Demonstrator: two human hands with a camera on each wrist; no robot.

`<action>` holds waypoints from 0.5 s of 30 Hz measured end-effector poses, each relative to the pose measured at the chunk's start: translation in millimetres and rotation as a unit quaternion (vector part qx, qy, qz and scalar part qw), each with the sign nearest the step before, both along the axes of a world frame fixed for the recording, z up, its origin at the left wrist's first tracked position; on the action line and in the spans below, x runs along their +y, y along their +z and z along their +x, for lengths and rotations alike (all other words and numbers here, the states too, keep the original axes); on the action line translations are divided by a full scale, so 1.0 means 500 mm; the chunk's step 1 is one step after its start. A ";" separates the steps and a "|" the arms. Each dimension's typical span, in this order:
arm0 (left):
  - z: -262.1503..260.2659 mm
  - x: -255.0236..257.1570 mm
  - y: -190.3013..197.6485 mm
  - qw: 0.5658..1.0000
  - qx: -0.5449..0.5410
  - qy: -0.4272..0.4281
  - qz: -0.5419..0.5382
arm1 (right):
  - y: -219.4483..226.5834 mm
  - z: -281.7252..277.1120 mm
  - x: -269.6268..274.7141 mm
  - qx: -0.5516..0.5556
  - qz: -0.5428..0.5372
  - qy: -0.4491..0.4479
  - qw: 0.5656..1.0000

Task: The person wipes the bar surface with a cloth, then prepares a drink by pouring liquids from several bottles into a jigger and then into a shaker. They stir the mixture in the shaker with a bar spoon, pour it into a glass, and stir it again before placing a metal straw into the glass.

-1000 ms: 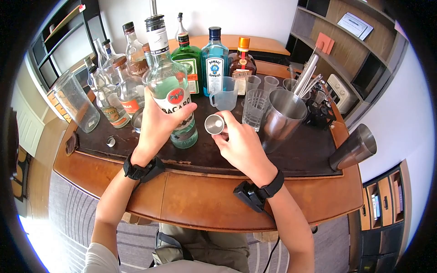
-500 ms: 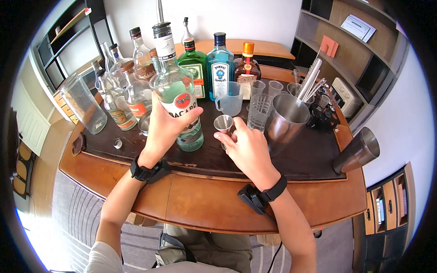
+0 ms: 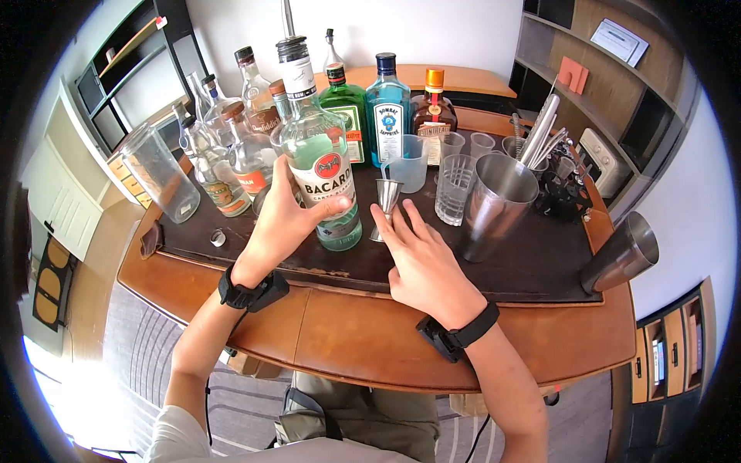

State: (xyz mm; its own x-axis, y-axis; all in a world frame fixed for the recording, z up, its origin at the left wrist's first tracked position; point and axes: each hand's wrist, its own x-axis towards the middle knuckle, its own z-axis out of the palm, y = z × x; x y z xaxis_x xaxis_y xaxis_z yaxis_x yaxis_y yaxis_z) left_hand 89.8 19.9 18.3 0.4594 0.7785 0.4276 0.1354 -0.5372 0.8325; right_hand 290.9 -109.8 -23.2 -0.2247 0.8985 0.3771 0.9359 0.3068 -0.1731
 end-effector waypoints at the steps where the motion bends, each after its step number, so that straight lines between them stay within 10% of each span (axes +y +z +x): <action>1: -0.002 0.003 -0.004 1.000 -0.002 0.001 -0.003 | -0.002 -0.001 0.001 0.004 0.006 -0.004 1.000; 15: -0.152 -0.054 0.007 0.967 0.069 0.171 0.176 | -0.018 -0.001 -0.020 -0.053 -0.004 -0.058 0.997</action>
